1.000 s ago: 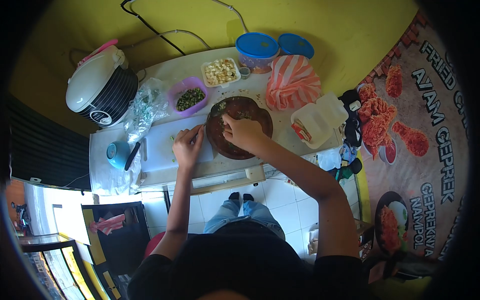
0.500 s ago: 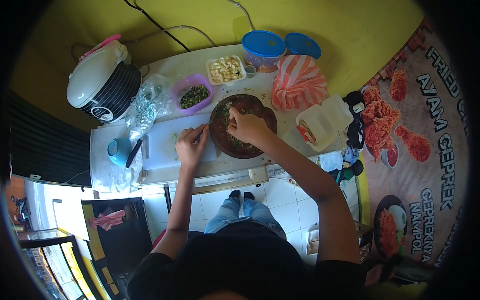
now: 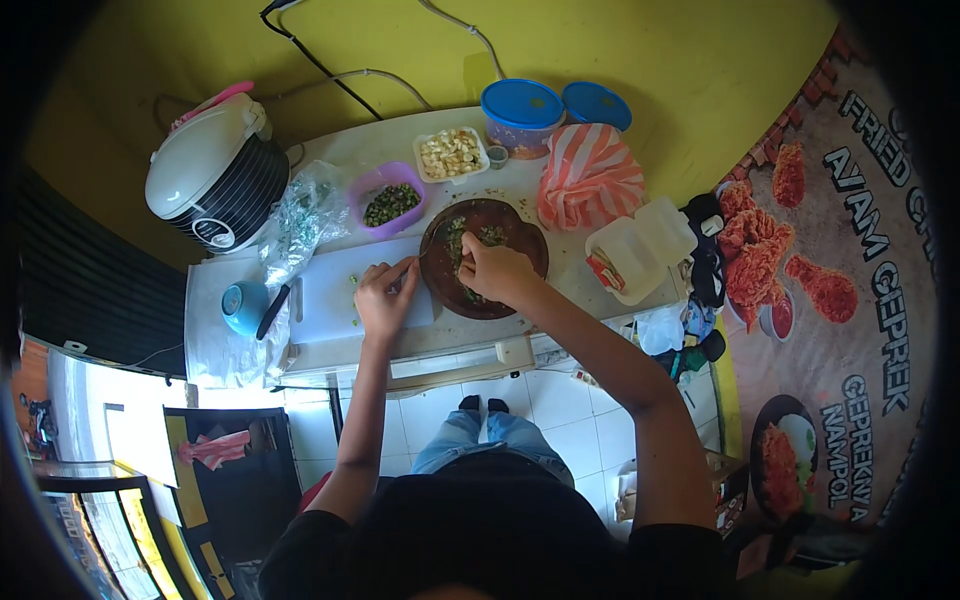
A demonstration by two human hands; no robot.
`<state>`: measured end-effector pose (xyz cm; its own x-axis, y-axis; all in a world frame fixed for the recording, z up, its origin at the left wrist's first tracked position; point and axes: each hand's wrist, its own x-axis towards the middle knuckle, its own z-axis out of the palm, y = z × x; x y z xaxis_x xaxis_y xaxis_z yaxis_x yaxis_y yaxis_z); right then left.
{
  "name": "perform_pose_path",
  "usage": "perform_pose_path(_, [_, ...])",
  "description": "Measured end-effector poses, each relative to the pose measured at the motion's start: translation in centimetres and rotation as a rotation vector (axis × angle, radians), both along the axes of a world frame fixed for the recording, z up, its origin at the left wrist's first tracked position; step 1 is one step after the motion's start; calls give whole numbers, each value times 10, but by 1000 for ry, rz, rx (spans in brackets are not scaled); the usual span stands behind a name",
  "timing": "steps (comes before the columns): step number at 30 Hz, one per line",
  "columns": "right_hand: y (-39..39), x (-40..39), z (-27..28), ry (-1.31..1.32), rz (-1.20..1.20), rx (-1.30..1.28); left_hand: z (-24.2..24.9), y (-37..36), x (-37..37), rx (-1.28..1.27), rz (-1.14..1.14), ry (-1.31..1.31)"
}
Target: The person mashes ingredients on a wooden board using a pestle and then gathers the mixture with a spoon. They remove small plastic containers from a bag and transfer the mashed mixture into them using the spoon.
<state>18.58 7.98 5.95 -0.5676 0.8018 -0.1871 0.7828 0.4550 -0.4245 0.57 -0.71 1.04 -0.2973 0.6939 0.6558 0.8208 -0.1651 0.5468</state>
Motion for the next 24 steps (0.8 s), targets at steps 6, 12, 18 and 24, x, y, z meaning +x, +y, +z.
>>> perform_pose_path(6, [-7,2,-4,33,9,-5,-3,-4,1,-9,9,-7])
perform_pose_path(12, [5,-5,5,-19,-37,-43,-2,-1,1,-12,17,-6])
perform_pose_path(18, [-2,11,15,-1,38,-243,-7,-3,1,-19,13,-3])
perform_pose_path(24, [60,46,10,440,-219,-610,-7,-1,-2,-13,-8,12])
